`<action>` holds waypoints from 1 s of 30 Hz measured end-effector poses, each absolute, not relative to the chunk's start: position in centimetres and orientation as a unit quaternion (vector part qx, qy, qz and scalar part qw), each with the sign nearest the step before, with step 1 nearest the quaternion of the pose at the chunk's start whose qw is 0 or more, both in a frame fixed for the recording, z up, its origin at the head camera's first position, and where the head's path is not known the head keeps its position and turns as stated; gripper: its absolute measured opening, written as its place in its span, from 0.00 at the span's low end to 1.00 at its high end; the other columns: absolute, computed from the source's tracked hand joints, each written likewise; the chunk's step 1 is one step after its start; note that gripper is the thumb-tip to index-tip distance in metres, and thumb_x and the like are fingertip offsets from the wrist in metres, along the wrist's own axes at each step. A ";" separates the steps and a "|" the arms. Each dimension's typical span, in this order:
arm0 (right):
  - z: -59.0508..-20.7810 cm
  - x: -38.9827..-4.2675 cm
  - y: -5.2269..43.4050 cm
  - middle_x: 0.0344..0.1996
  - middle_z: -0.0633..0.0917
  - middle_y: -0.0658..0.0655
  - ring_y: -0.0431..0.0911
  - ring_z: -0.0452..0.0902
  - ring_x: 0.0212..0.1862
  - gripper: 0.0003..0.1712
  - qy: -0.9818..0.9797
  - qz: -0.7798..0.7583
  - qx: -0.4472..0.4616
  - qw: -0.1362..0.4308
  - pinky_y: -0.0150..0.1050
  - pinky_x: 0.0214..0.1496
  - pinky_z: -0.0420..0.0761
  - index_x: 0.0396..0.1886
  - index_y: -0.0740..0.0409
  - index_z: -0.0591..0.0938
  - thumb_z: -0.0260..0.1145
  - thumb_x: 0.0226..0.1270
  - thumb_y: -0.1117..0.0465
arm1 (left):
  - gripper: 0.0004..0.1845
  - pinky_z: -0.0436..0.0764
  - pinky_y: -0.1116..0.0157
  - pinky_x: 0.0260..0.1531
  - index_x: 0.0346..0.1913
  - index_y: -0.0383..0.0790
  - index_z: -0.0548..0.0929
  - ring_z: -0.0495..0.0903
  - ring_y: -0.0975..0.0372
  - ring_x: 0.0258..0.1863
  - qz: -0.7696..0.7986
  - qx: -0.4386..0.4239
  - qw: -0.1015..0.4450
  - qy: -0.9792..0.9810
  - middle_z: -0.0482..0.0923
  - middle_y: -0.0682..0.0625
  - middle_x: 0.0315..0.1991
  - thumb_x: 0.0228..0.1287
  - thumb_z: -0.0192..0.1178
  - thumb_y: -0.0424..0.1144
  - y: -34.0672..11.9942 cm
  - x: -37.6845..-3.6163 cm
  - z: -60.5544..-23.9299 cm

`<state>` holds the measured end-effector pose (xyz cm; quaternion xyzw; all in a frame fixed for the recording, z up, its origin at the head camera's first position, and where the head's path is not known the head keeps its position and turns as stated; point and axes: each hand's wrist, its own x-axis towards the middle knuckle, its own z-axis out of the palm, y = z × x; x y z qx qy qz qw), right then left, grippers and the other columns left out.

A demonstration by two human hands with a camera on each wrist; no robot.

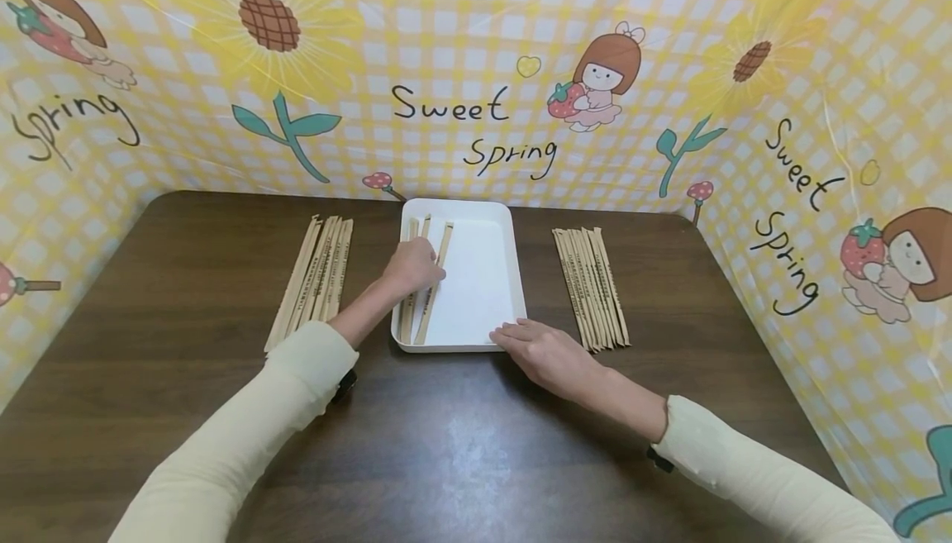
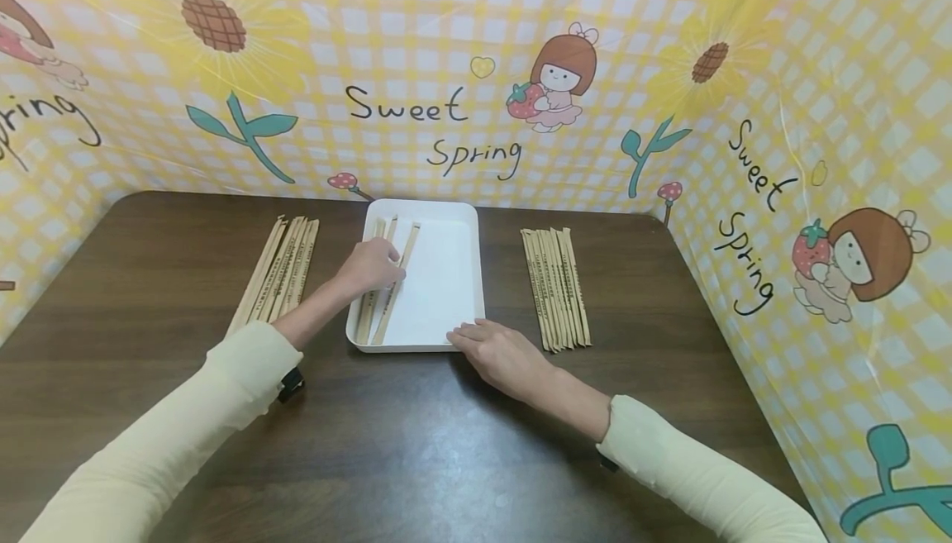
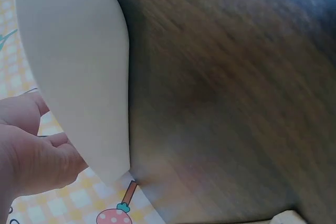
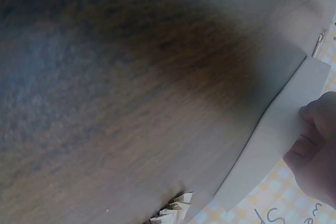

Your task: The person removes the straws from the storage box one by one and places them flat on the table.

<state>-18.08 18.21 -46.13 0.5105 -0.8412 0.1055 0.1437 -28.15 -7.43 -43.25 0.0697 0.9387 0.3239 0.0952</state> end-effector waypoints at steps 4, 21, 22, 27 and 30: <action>-46.1 -18.1 18.2 0.49 0.86 0.61 0.52 0.82 0.54 0.18 -0.842 0.104 0.509 0.142 0.47 0.62 0.77 0.53 0.66 0.84 0.68 0.63 0.72 | 0.23 0.56 0.73 0.10 0.10 0.45 0.60 0.54 0.67 0.09 0.308 0.078 0.093 0.944 0.53 0.56 0.08 0.55 0.56 0.26 -7.3 -28.1 -43.3; -46.0 -18.0 18.2 0.49 0.86 0.61 0.52 0.82 0.55 0.18 -0.843 0.104 0.509 0.138 0.46 0.63 0.77 0.53 0.67 0.84 0.68 0.63 0.72 | 0.23 0.51 0.72 0.10 0.07 0.46 0.57 0.49 0.67 0.10 0.299 0.089 0.093 0.946 0.49 0.57 0.07 0.48 0.52 0.22 -6.7 -27.9 -43.5; -46.0 -18.0 18.2 0.49 0.86 0.61 0.52 0.82 0.55 0.18 -0.843 0.104 0.509 0.138 0.46 0.63 0.77 0.53 0.67 0.84 0.68 0.63 0.72 | 0.23 0.51 0.72 0.10 0.07 0.46 0.57 0.49 0.67 0.10 0.298 0.091 0.092 0.946 0.49 0.57 0.07 0.47 0.52 0.22 -6.8 -27.9 -43.5; -46.0 -18.0 18.2 0.49 0.87 0.61 0.52 0.82 0.54 0.17 -0.843 0.104 0.509 0.141 0.46 0.62 0.78 0.52 0.66 0.84 0.69 0.63 0.72 | 0.23 0.55 0.73 0.09 0.06 0.46 0.62 0.56 0.68 0.08 0.307 0.091 0.096 0.942 0.57 0.57 0.05 0.50 0.56 0.26 -7.4 -28.2 -43.3; -46.0 -17.9 18.1 0.48 0.87 0.61 0.52 0.82 0.54 0.17 -0.843 0.104 0.509 0.143 0.46 0.62 0.78 0.52 0.66 0.84 0.69 0.62 0.72 | 0.24 0.58 0.73 0.09 0.06 0.46 0.64 0.58 0.68 0.07 0.320 0.080 0.103 0.938 0.61 0.57 0.05 0.54 0.58 0.28 -7.9 -28.2 -42.9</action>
